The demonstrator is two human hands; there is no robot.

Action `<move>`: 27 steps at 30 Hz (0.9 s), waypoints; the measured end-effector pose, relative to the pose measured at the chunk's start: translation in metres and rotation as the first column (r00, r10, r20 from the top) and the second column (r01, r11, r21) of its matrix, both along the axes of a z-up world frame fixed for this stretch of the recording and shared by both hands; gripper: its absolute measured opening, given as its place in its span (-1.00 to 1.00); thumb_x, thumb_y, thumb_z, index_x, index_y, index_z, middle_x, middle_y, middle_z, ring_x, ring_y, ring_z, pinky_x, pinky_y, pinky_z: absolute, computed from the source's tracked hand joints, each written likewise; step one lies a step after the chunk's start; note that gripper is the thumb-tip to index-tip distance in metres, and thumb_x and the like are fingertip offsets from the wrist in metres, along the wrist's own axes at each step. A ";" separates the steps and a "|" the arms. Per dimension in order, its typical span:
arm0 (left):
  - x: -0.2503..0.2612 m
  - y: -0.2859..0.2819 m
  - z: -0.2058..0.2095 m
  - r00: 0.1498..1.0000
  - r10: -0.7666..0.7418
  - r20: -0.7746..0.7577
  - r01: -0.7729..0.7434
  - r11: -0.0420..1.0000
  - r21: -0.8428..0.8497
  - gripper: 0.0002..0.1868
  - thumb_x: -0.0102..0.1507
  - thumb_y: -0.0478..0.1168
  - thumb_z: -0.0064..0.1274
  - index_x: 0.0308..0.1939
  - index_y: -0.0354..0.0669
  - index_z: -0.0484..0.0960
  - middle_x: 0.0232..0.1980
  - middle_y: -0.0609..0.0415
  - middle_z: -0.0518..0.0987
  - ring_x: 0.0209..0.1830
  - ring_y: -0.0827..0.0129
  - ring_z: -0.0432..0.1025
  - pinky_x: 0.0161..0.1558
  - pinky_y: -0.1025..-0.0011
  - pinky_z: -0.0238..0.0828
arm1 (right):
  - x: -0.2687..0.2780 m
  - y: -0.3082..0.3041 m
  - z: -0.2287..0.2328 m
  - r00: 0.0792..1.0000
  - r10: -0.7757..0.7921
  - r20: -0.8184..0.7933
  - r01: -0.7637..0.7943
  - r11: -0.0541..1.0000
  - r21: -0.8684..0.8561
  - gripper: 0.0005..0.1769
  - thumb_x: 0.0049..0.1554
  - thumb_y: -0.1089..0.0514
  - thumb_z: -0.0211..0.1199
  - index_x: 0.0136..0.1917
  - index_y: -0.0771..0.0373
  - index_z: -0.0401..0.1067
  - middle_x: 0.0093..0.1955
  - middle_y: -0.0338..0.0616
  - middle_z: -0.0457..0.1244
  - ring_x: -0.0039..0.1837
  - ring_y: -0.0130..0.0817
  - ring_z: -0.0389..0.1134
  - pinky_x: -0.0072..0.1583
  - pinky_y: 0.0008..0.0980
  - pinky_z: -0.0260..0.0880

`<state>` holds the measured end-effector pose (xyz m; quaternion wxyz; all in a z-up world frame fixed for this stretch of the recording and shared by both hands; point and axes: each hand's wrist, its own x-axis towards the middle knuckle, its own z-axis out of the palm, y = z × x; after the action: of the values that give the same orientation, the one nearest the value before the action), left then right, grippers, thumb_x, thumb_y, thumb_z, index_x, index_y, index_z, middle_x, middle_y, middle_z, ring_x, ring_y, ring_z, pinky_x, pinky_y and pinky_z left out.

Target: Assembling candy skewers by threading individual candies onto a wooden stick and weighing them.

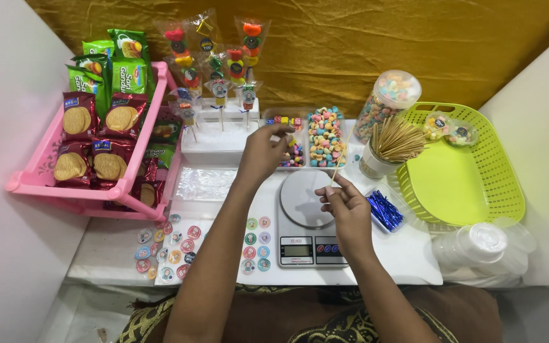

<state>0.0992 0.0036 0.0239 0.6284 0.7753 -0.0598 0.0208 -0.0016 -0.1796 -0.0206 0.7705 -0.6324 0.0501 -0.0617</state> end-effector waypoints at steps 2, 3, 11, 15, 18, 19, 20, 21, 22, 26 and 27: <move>-0.027 0.002 0.004 0.998 0.027 -0.060 -0.033 0.993 -0.114 -0.73 0.33 -0.39 -0.01 0.09 -0.41 0.61 -0.02 -0.37 0.50 -0.05 -0.10 0.59 -0.12 0.18 0.69 | -0.002 0.002 -0.002 1.000 0.023 -0.019 -0.023 1.000 0.010 -0.62 0.25 0.33 0.09 0.33 0.43 0.38 -0.19 0.01 0.38 -0.15 -0.45 0.31 -0.12 -0.57 0.39; -0.040 0.003 0.007 0.991 0.047 -0.122 -0.074 0.972 -0.223 -0.73 0.32 -0.39 -0.01 0.07 -0.46 0.61 0.00 -0.36 0.47 -0.03 -0.07 0.58 -0.09 0.18 0.70 | -0.003 0.003 -0.002 0.998 0.047 -0.037 -0.046 0.999 0.020 -0.65 0.27 0.33 0.07 0.30 0.45 0.41 -0.25 0.00 0.36 -0.18 -0.43 0.29 -0.14 -0.53 0.38; -0.083 0.000 0.014 0.976 0.154 -0.156 -0.201 0.910 -0.361 -0.67 0.30 -0.37 0.06 0.13 -0.43 0.62 -0.04 -0.28 0.55 -0.10 0.21 0.57 -0.05 0.26 0.69 | -0.017 0.011 -0.008 0.984 0.131 -0.120 -0.133 0.991 -0.006 -0.68 0.30 0.25 0.02 0.16 0.44 0.51 -0.47 -0.08 0.17 -0.35 -0.36 0.20 -0.20 -0.40 0.31; -0.079 -0.004 -0.010 0.966 0.205 -0.161 -0.253 0.882 -0.398 -0.71 0.27 -0.32 0.17 0.05 -0.39 0.66 -0.11 -0.26 0.63 -0.13 0.26 0.58 -0.05 0.27 0.69 | -0.023 0.011 -0.009 0.976 0.198 -0.094 -0.205 0.976 -0.070 -0.64 0.29 0.24 -0.02 0.22 0.42 0.50 -0.51 -0.10 0.14 -0.37 -0.36 0.18 -0.20 -0.39 0.28; -0.077 -0.004 -0.018 0.965 0.185 -0.187 -0.249 0.871 -0.422 -0.69 0.25 -0.34 0.18 0.07 -0.39 0.66 -0.13 -0.25 0.64 -0.14 0.24 0.59 -0.04 0.26 0.68 | -0.029 0.016 -0.012 0.968 0.209 -0.141 -0.213 0.977 -0.015 -0.66 0.29 0.25 -0.09 0.11 0.44 0.48 -0.51 -0.22 0.01 -0.39 -0.41 0.10 -0.20 -0.39 0.27; -0.074 -0.005 -0.019 0.966 0.186 -0.181 -0.247 0.871 -0.424 -0.69 0.25 -0.34 0.18 0.07 -0.39 0.66 -0.13 -0.25 0.64 -0.14 0.24 0.59 -0.04 0.26 0.68 | -0.028 0.017 -0.013 0.968 0.210 -0.136 -0.214 0.977 -0.017 -0.66 0.29 0.25 -0.09 0.11 0.44 0.48 -0.51 -0.22 0.01 -0.39 -0.41 0.10 -0.20 -0.39 0.27; -0.073 -0.005 -0.022 0.967 0.175 -0.183 -0.240 0.863 -0.444 -0.68 0.26 -0.34 0.18 0.07 -0.41 0.66 -0.12 -0.27 0.64 -0.13 0.22 0.59 -0.03 0.24 0.68 | -0.029 0.018 -0.014 0.971 0.196 -0.138 -0.202 0.979 -0.030 -0.67 0.31 0.22 -0.09 0.06 0.41 0.48 -0.50 -0.24 0.00 -0.39 -0.43 0.08 -0.21 -0.39 0.26; -0.072 -0.006 -0.025 0.969 0.165 -0.184 -0.233 0.855 -0.464 -0.68 0.26 -0.35 0.18 0.08 -0.42 0.65 -0.12 -0.29 0.65 -0.12 0.21 0.60 -0.01 0.23 0.67 | -0.029 0.019 -0.016 0.973 0.182 -0.140 -0.189 0.981 -0.044 -0.67 0.33 0.20 -0.10 0.02 0.37 0.48 -0.50 -0.26 -0.01 -0.39 -0.45 0.06 -0.22 -0.40 0.24; -0.071 -0.006 -0.024 0.969 0.166 -0.184 -0.235 0.853 -0.466 -0.68 0.26 -0.35 0.18 0.08 -0.42 0.65 -0.12 -0.29 0.65 -0.12 0.21 0.60 -0.01 0.23 0.67 | -0.031 0.020 -0.016 0.973 0.183 -0.141 -0.191 0.981 -0.047 -0.67 0.33 0.20 -0.10 0.02 0.37 0.48 -0.50 -0.26 -0.01 -0.39 -0.45 0.06 -0.22 -0.40 0.24; -0.068 -0.006 -0.025 0.970 0.148 -0.191 -0.224 0.847 -0.482 -0.69 0.26 -0.33 0.19 0.07 -0.40 0.66 -0.14 -0.28 0.67 -0.13 0.21 0.61 -0.02 0.22 0.67 | -0.034 0.022 -0.015 0.978 0.167 -0.123 -0.186 0.969 -0.162 -0.65 0.37 0.16 -0.13 -0.02 0.32 0.46 -0.49 -0.20 0.10 -0.37 -0.39 0.17 -0.19 -0.38 0.26; -0.067 -0.006 -0.027 0.971 0.149 -0.187 -0.223 0.847 -0.482 -0.69 0.26 -0.33 0.20 0.07 -0.40 0.67 -0.15 -0.28 0.67 -0.13 0.21 0.61 -0.03 0.22 0.68 | -0.033 0.022 -0.014 0.981 0.161 -0.107 -0.180 0.965 -0.191 -0.65 0.38 0.15 -0.13 -0.02 0.30 0.46 -0.47 -0.16 0.16 -0.34 -0.37 0.22 -0.16 -0.36 0.27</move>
<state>0.0318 -0.0021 -0.0028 0.8052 0.5877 0.0683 0.0409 -0.0350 -0.1577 -0.0343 0.7023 -0.7109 0.0240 0.0289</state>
